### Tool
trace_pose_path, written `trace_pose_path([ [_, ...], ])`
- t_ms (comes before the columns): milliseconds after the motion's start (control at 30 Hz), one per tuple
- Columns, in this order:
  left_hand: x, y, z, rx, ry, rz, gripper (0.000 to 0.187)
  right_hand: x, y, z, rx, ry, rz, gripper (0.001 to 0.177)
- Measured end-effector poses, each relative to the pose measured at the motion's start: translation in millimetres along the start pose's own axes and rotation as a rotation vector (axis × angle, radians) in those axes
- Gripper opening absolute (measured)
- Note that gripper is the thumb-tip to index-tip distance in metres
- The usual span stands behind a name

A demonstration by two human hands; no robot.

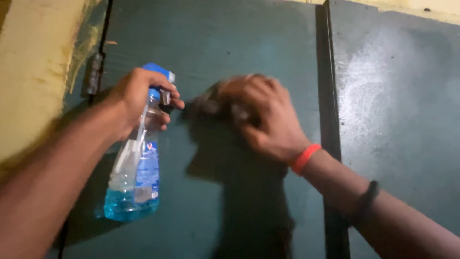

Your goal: The person sprays a blue cleaning solution onto a green metal door and wipes the surface with a cloth. The person repeatedly sprays and wipes different sections of the door, including around the handle and latch.

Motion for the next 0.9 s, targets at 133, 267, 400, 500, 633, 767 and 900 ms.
trace_pose_path([
  [133, 0.2, -3.6, 2.8, 0.026, 0.025, -0.036, 0.025, -8.9, 8.3, 7.7, -0.229, 0.087, -0.094, 0.056],
  [267, 5.1, -3.6, 4.8, 0.038, 0.044, -0.037, 0.025, 1.9, 21.4, -28.1, -0.416, 0.189, 0.049, 0.066],
  [400, 5.3, -6.2, 10.9, 0.076, 0.035, -0.058, 0.024, 13.3, 25.6, -54.6, -0.087, 0.178, 0.137, 0.06],
  [500, 10.7, -6.3, 12.7, 0.1, 0.018, -0.072, 0.023, 13.3, 14.8, -48.4, 0.059, -0.056, 0.223, 0.064],
  [633, 9.7, -6.3, 12.8, 0.082, 0.056, -0.056, 0.022, -4.4, 8.0, 0.0, -0.112, 0.045, 0.043, 0.048],
  [767, 7.7, -5.0, 4.6, 0.064, 0.036, -0.056, 0.023, -9.0, 14.5, 19.4, -0.269, 0.245, -0.063, 0.077],
  [900, 4.6, -2.9, 3.7, 0.064, 0.056, -0.039, 0.023, 11.6, 21.8, -5.3, -0.248, 0.309, 0.115, 0.059],
])
Point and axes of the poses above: each hand's wrist, its own z-axis away from the middle knuckle, its own y-axis out of the back of the hand, x = y × z, the point moved 1 cm from there along -z, towards the middle knuckle, and after that the axes turned 14 degrees about x, right-handed, at the moved point
